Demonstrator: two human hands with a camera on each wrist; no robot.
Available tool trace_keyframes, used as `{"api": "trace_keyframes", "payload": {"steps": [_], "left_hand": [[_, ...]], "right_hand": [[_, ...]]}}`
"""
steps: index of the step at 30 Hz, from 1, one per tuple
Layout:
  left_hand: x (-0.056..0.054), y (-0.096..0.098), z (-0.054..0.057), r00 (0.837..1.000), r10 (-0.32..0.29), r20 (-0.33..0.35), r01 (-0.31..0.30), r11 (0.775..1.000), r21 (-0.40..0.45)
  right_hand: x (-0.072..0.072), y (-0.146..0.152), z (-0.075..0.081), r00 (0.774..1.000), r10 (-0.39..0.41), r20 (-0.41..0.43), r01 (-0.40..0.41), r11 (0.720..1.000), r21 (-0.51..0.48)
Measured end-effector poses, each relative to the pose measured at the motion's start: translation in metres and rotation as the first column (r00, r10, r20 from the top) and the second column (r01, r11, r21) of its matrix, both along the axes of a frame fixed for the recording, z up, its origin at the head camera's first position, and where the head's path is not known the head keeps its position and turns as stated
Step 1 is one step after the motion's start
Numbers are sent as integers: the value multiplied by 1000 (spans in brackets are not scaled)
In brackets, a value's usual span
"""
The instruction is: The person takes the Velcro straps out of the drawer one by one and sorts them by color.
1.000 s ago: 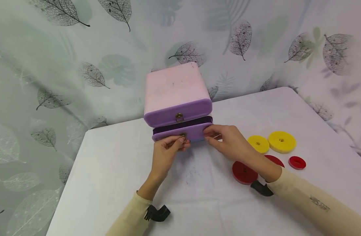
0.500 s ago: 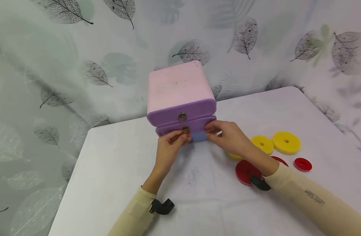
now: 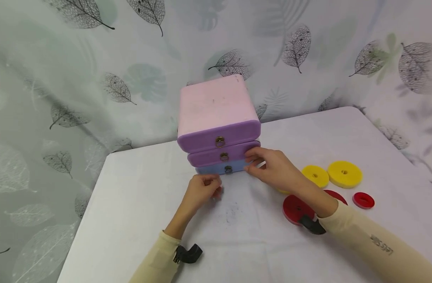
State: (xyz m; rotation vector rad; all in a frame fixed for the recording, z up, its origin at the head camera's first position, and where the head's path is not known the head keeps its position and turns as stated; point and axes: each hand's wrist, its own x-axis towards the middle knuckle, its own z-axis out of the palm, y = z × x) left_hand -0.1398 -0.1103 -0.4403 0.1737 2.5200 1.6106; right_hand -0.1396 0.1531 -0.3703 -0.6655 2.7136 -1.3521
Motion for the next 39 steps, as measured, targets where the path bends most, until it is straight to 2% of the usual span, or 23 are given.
{"api": "trace_keyframes", "payload": {"steps": [3, 8, 12, 18, 20, 24, 33, 39], "left_hand": [[-2, 4, -6, 998, -37, 58, 35, 999, 27], [-4, 13, -11, 990, -77, 119, 53, 979, 196], [-5, 16, -12, 980, -101, 170, 37, 938, 345], [-8, 24, -17, 969, -105, 223, -21, 868, 497], [-9, 27, -19, 969, -108, 222, -24, 853, 521], [-12, 34, -22, 978, -95, 188, -19, 849, 528], [-10, 34, -31, 983, -3, 183, -98, 835, 542], [-3, 29, -28, 979, -29, 200, -89, 826, 557]], "right_hand": [[1, -1, 0, 1000, -1, -10, 1, 1000, 2], [3, -1, -3, 1000, 3, -3, -3, 1000, 2], [3, -2, -5, 1000, 9, -7, -9, 1000, -6], [5, -3, -6, 1000, 12, -20, -12, 1000, -13], [5, -2, -7, 1000, 13, -20, -13, 1000, -8], [7, 0, -7, 1000, 11, -23, -11, 1000, 7], [6, -2, -9, 999, 38, -24, -37, 999, 10], [4, -3, -8, 999, 28, -41, -27, 999, 23]]}}
